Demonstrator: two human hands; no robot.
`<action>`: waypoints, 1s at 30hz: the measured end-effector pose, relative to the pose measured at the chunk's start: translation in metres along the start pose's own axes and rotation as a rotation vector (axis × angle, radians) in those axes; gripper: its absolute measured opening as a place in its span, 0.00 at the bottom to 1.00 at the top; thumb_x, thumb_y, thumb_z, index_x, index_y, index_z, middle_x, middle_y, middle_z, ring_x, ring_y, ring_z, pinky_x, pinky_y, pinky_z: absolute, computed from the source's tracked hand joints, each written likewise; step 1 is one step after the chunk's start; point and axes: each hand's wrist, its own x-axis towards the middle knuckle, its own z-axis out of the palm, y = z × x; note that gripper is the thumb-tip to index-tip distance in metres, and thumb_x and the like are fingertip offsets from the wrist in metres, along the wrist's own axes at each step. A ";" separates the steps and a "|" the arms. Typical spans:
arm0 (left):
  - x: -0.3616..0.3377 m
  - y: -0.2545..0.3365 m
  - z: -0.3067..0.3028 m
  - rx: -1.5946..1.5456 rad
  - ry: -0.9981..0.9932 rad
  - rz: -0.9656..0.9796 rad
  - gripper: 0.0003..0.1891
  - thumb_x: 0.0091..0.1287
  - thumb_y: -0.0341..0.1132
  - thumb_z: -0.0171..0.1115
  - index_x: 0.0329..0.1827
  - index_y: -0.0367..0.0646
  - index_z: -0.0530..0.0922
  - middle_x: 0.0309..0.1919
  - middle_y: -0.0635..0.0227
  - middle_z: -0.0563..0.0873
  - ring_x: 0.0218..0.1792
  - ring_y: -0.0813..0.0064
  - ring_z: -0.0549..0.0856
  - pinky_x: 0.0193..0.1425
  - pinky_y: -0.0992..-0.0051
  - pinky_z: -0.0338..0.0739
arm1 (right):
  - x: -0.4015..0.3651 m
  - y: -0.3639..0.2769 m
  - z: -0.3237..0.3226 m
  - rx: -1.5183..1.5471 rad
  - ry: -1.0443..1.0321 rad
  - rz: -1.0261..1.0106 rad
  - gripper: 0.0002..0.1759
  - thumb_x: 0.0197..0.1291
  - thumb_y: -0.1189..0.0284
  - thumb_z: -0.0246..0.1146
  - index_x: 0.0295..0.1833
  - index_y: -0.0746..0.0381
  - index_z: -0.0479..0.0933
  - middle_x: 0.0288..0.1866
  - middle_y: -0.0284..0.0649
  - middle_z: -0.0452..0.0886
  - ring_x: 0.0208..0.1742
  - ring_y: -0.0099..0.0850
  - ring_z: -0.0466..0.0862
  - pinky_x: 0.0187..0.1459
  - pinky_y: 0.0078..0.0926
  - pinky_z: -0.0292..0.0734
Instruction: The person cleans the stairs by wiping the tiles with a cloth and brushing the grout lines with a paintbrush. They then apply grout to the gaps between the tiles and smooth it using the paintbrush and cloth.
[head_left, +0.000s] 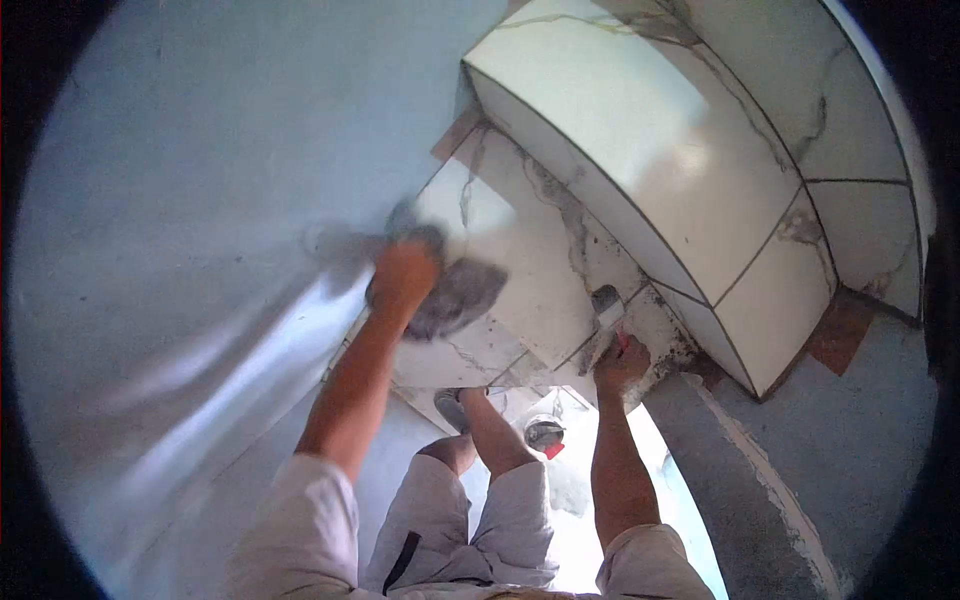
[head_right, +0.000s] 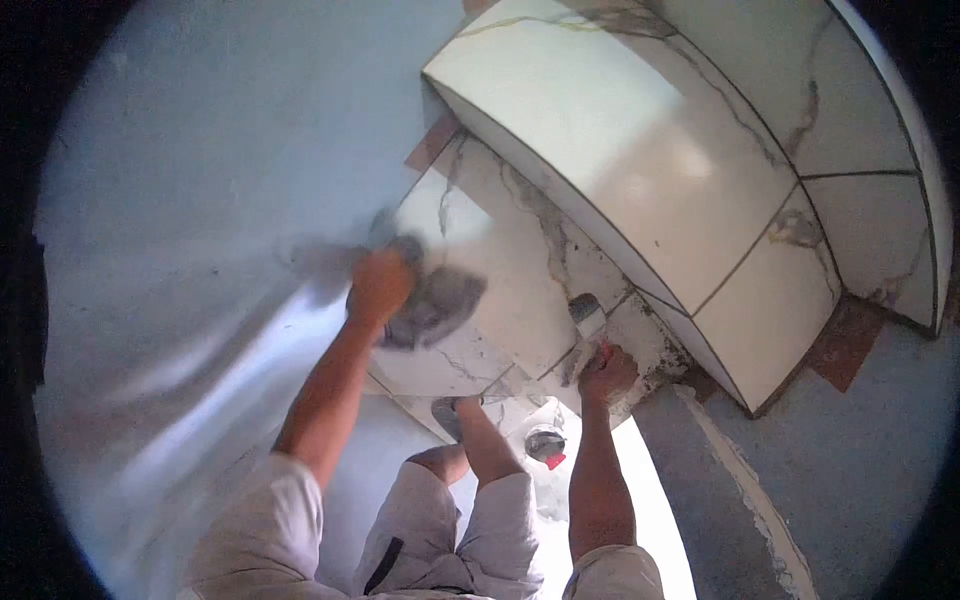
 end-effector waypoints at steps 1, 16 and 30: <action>-0.035 -0.018 0.000 -0.052 -0.113 -0.094 0.13 0.61 0.39 0.59 0.41 0.40 0.82 0.34 0.55 0.85 0.33 0.52 0.86 0.41 0.54 0.80 | 0.000 0.000 0.002 0.011 0.039 -0.050 0.16 0.62 0.61 0.59 0.40 0.64 0.77 0.31 0.50 0.76 0.37 0.52 0.76 0.40 0.51 0.68; 0.124 0.116 -0.027 0.000 0.251 -0.069 0.27 0.58 0.51 0.65 0.53 0.39 0.80 0.49 0.52 0.82 0.55 0.54 0.77 0.57 0.55 0.67 | 0.002 -0.001 0.003 -0.062 0.065 -0.062 0.16 0.65 0.62 0.54 0.37 0.64 0.76 0.32 0.48 0.77 0.37 0.49 0.76 0.39 0.50 0.67; 0.099 0.104 -0.019 0.002 0.296 0.061 0.26 0.57 0.45 0.66 0.57 0.41 0.78 0.57 0.53 0.78 0.58 0.56 0.75 0.60 0.53 0.66 | 0.007 -0.005 -0.008 -0.041 -0.071 0.004 0.12 0.60 0.63 0.58 0.42 0.61 0.75 0.31 0.46 0.74 0.34 0.48 0.75 0.36 0.48 0.67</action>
